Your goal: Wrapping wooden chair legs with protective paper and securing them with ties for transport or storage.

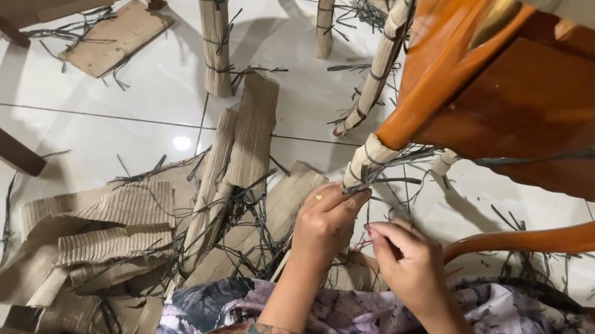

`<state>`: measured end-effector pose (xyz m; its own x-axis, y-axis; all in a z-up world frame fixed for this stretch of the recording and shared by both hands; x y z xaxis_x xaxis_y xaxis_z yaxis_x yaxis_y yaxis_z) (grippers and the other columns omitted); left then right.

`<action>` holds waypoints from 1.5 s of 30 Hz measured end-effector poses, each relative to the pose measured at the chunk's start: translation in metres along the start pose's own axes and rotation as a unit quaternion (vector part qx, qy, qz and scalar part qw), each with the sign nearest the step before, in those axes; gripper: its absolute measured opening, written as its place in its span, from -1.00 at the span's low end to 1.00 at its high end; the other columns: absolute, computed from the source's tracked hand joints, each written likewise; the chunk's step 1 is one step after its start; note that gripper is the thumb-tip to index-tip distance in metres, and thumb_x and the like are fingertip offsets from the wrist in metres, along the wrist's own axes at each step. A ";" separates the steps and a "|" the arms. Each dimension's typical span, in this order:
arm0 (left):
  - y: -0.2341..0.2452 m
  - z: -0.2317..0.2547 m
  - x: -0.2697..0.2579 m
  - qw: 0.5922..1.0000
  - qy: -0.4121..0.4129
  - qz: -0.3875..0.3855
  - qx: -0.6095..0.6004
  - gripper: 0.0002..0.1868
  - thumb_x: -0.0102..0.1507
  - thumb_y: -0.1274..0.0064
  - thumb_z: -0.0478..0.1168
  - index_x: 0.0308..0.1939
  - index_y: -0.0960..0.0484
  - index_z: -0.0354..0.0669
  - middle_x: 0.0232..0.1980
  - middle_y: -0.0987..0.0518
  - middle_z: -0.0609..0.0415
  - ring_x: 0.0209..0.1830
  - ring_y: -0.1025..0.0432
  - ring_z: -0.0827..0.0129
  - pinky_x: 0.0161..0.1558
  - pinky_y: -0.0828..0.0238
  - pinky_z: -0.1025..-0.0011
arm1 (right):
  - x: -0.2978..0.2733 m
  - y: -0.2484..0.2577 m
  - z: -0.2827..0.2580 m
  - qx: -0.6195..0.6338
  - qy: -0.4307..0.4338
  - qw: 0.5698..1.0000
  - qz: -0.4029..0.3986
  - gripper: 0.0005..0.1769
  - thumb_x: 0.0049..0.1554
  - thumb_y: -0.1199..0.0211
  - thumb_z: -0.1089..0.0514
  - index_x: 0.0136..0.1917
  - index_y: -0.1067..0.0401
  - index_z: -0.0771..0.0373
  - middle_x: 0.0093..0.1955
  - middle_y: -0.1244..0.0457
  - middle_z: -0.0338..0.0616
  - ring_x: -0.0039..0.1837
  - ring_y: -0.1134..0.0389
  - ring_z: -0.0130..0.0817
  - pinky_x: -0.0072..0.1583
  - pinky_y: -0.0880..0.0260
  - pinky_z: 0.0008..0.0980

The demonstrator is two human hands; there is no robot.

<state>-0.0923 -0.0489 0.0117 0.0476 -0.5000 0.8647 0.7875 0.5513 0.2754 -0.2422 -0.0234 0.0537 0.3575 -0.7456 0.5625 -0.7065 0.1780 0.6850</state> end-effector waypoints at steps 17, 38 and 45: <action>-0.007 -0.009 -0.002 0.997 0.026 0.066 -0.042 -0.94 0.26 -0.17 -0.31 -0.24 -0.74 -0.12 -0.43 -0.55 0.06 -0.38 -0.56 0.23 0.30 -0.43 0.20 | 0.023 -0.017 0.045 0.032 -0.106 0.990 0.082 -0.80 0.02 -0.55 0.10 -0.13 -0.61 0.21 -0.19 -0.39 -0.14 -0.14 -0.43 -0.21 -0.06 -0.45 -0.26; -0.010 -0.011 -0.003 0.996 0.007 0.067 -0.060 -0.86 0.33 -0.06 -0.28 -0.27 -0.72 -0.04 -0.34 -0.62 0.13 -0.33 -0.57 0.31 0.40 -0.29 0.09 | -0.002 -0.012 0.062 0.316 -0.280 0.906 0.019 -0.82 0.32 -0.13 0.03 0.04 -0.42 0.15 -0.55 0.05 -0.43 -0.51 0.00 -0.64 -0.41 -0.06 -0.62; -0.007 -0.007 0.000 0.997 0.012 0.042 -0.071 -0.90 0.28 -0.10 -0.35 -0.29 -0.69 -0.07 -0.32 -0.62 0.11 -0.30 -0.57 0.26 0.38 -0.29 0.05 | 0.013 -0.022 0.059 0.116 -0.163 0.980 0.020 -0.90 0.22 -0.34 0.10 -0.13 -0.61 0.10 -0.45 -0.29 -0.23 -0.29 -0.31 -0.47 -0.15 -0.35 -0.42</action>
<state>-0.0933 -0.0580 0.0069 0.1304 -0.4723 0.8717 0.8588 0.4932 0.1388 -0.2582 -0.0750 0.0190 0.1396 -0.9127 0.3839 -0.8489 0.0892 0.5209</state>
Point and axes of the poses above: each hand's wrist, its own x-axis towards the middle knuckle, its own y-axis out of the back of the hand, z = x × y, the point moved 3 cm from there along x, towards the middle knuckle
